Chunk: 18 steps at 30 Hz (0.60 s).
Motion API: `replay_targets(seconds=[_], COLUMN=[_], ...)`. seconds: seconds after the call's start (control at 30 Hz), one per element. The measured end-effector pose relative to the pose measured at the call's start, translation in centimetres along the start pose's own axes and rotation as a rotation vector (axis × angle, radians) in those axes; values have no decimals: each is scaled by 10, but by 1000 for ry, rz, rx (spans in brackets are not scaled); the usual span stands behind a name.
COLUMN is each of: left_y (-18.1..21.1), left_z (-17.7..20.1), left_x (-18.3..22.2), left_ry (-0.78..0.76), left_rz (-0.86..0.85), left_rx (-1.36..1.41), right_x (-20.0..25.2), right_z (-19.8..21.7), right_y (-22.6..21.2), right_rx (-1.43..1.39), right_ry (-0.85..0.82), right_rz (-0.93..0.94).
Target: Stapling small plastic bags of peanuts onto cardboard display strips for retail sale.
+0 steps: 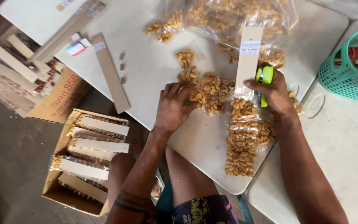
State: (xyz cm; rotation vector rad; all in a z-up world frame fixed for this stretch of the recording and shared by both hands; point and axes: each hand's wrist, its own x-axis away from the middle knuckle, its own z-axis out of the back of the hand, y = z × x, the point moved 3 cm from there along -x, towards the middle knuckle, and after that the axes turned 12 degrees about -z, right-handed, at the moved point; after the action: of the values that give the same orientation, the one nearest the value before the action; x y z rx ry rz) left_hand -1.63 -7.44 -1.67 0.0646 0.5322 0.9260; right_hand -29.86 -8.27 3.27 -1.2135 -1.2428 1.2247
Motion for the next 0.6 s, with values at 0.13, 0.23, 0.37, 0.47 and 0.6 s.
replay_targets(seconds=[0.13, 0.23, 0.37, 0.47, 0.6], left_y=[-16, -22, -35, -22, -10], left_z=[1, 10, -16, -2, 21], left_x=[0, -5, 1, 6, -5], left_ry=[150, 198, 108, 206, 438], left_rz=[-46, -2, 185, 143, 89], left_rx=[48, 56, 183, 145, 113], right_x=[-1, -7, 9, 21, 0], right_z=[8, 12, -5, -16, 2], right_y=[8, 21, 3, -17, 16], right_rx=[35, 80, 52, 39, 32], right_ry=[18, 18, 59, 58, 79], right_rz=[-23, -44, -65, -72, -77])
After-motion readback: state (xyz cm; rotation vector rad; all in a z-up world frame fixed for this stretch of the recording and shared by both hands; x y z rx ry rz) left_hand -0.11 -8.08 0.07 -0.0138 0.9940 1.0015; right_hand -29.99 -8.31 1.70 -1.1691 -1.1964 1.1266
